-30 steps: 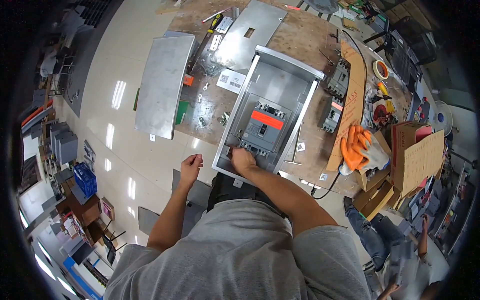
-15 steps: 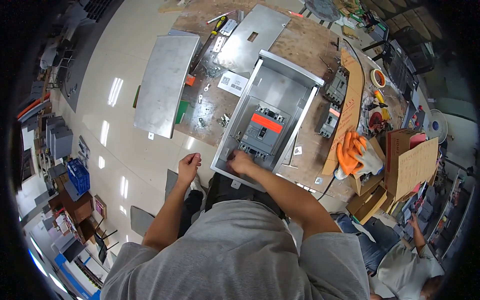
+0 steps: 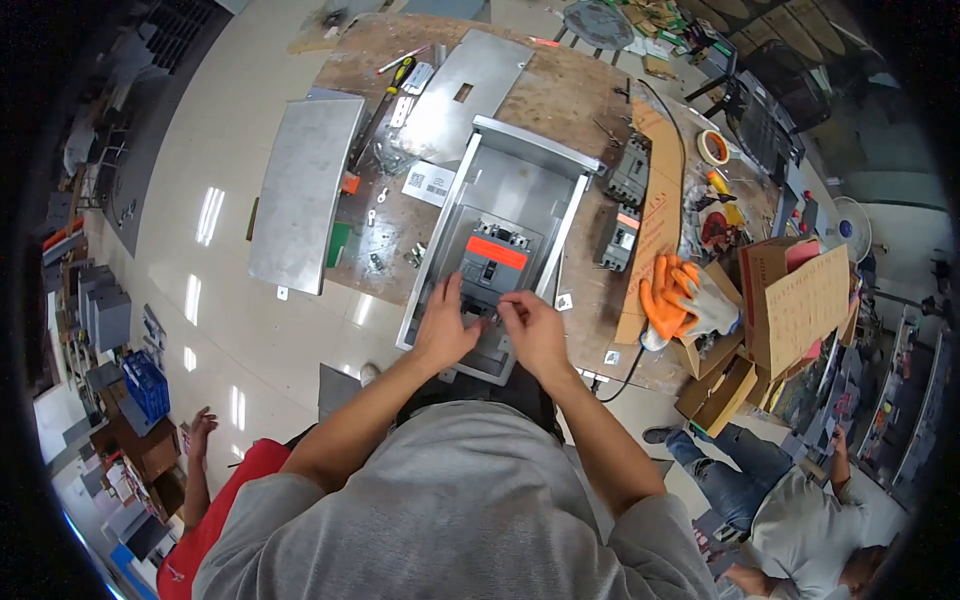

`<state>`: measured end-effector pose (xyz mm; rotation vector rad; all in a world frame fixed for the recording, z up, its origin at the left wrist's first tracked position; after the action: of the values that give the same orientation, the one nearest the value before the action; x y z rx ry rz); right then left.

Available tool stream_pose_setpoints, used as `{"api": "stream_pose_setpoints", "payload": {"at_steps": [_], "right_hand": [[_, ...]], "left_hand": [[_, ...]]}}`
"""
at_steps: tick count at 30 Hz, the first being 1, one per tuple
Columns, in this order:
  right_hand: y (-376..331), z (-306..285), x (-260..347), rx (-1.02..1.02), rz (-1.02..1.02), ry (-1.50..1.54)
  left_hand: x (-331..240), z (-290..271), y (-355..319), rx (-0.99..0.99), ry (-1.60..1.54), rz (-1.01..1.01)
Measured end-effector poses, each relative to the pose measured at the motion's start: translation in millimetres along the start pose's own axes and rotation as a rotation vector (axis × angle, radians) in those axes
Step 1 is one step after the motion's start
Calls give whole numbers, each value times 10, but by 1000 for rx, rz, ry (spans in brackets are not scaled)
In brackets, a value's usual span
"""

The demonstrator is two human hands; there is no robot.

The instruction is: Assembling and inspecting a metal electrical enclosure on a workbench.

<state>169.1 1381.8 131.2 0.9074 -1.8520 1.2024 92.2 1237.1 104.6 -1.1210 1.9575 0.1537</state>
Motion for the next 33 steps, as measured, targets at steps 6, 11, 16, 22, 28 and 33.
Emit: {"api": "stream_pose_setpoints", "payload": {"at_steps": [6, 11, 16, 22, 28, 33], "right_hand": [[-437, -601, -350, -257, 32, 285], [-701, -796, -576, -347, 133, 334], [-716, -843, -601, -360, 115, 363], [-657, -885, -574, -340, 94, 327], [-533, -828, -497, -292, 53, 373], [-539, -829, -608, -301, 45, 410]], "left_hand": [[-190, 197, 336, 84, 162, -192], [-391, 282, 615, 110, 183, -280], [-268, 296, 791, -72, 71, -109], [-76, 287, 608, 55, 653, 24], [431, 324, 820, 218, 630, -192], [362, 311, 787, 259, 575, -271]]}}
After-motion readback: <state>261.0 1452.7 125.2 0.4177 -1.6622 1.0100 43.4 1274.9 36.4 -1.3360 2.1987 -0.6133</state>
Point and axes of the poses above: each hand's wrist, its own y-axis towards the middle knuckle, its own z-axis out of the palm, x = y × z, the point moved 6 cm from there along y, towards the middle knuckle, and after that the axes turned 5 degrees about x, right-handed, at the moved point
